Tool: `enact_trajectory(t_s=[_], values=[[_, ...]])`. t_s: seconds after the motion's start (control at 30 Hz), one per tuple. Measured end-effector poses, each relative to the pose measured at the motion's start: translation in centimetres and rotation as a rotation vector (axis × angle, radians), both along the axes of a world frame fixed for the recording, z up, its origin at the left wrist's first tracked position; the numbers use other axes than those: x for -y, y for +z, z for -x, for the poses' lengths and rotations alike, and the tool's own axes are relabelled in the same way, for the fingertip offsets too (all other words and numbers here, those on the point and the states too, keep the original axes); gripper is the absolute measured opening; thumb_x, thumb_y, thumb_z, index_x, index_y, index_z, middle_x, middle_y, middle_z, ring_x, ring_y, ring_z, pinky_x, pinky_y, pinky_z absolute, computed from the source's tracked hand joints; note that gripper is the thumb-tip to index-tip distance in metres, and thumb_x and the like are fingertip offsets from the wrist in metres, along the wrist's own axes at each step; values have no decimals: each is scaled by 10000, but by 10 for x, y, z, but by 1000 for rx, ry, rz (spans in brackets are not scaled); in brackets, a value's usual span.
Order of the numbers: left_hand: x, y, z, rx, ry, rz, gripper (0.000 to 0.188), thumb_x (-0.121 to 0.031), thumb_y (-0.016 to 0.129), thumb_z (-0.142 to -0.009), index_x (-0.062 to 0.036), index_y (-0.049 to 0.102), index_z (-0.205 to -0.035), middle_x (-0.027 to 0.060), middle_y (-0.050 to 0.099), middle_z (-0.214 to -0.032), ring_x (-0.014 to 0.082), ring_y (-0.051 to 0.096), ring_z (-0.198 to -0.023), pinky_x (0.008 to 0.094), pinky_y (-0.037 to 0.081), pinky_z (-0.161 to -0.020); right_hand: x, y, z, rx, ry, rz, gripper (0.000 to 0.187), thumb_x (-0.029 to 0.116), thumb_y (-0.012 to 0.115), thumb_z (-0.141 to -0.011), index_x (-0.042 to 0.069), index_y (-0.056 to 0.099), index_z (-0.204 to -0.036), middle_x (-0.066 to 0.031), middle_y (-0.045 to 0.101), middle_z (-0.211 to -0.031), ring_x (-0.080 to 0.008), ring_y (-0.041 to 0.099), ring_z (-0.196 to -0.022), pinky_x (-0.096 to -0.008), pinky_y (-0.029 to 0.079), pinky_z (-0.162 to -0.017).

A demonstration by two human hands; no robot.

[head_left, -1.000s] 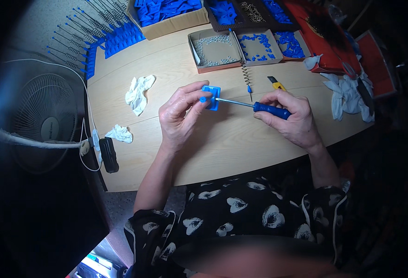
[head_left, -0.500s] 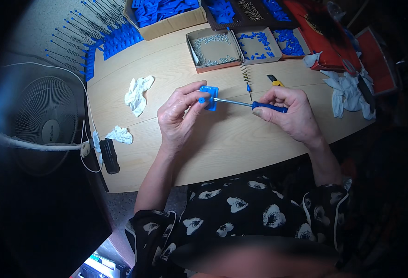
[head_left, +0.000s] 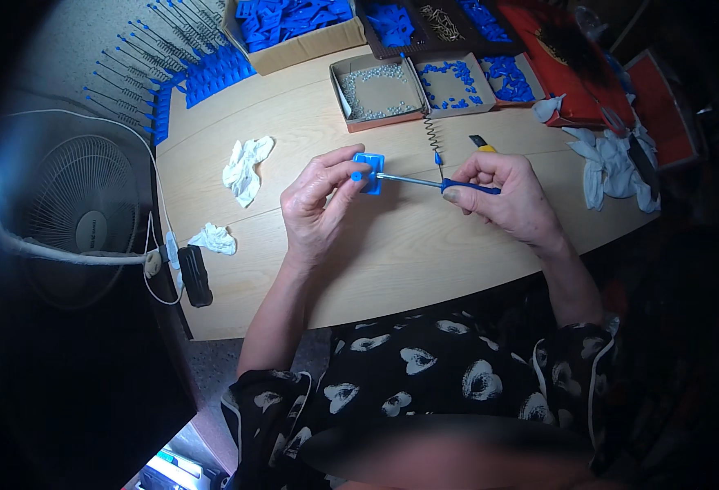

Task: The person assembles small electronic components by applying adhesive from a tube and fastening them with a screwdriver.

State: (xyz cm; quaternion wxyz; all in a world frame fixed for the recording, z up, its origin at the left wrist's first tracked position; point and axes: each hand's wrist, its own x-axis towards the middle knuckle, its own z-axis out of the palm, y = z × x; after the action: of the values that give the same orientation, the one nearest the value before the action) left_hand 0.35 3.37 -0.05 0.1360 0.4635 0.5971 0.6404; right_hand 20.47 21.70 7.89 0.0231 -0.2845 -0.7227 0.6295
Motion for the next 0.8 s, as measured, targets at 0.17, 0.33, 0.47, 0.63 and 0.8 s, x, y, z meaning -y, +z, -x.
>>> enact_trajectory(t_s=[0.17,0.33,0.47,0.63,0.8], values=[[0,-5,2,198,-72,13,197,49,681,-932,23,741,-1118,192,683,-1222,203,689,-1061,303,607,-875,5,-5,-1,-257,36,-389,201,78,818,-839,-13,694,-968,-42,677,-832,-73,636,-740,-227,512,-663],[-1,-5,2,181,-93,16,197,49,676,-937,32,736,-1125,190,675,-1239,199,681,-1074,296,600,-893,4,-4,-1,-332,143,-724,204,59,822,-818,-4,705,-973,-71,684,-858,-113,661,-761,-254,523,-684],[-1,-5,2,176,-79,7,200,45,680,-936,33,737,-1128,191,674,-1239,196,680,-1075,294,600,-894,6,-4,-1,-287,75,-595,151,72,799,-847,-8,710,-940,-67,694,-846,-120,655,-742,-266,514,-665],[0,-4,-1,158,-72,19,202,44,685,-934,32,740,-1127,192,672,-1242,196,682,-1073,289,604,-885,7,-3,-4,-220,22,-433,125,80,774,-877,-13,712,-933,-49,700,-822,-102,634,-731,-274,506,-646],[-2,-9,-1,154,-53,-14,202,43,690,-930,31,740,-1125,192,672,-1240,190,690,-1051,285,607,-877,6,-4,-1,-179,1,-289,128,75,774,-880,-11,727,-962,-48,706,-843,-90,641,-760,-260,517,-668]])
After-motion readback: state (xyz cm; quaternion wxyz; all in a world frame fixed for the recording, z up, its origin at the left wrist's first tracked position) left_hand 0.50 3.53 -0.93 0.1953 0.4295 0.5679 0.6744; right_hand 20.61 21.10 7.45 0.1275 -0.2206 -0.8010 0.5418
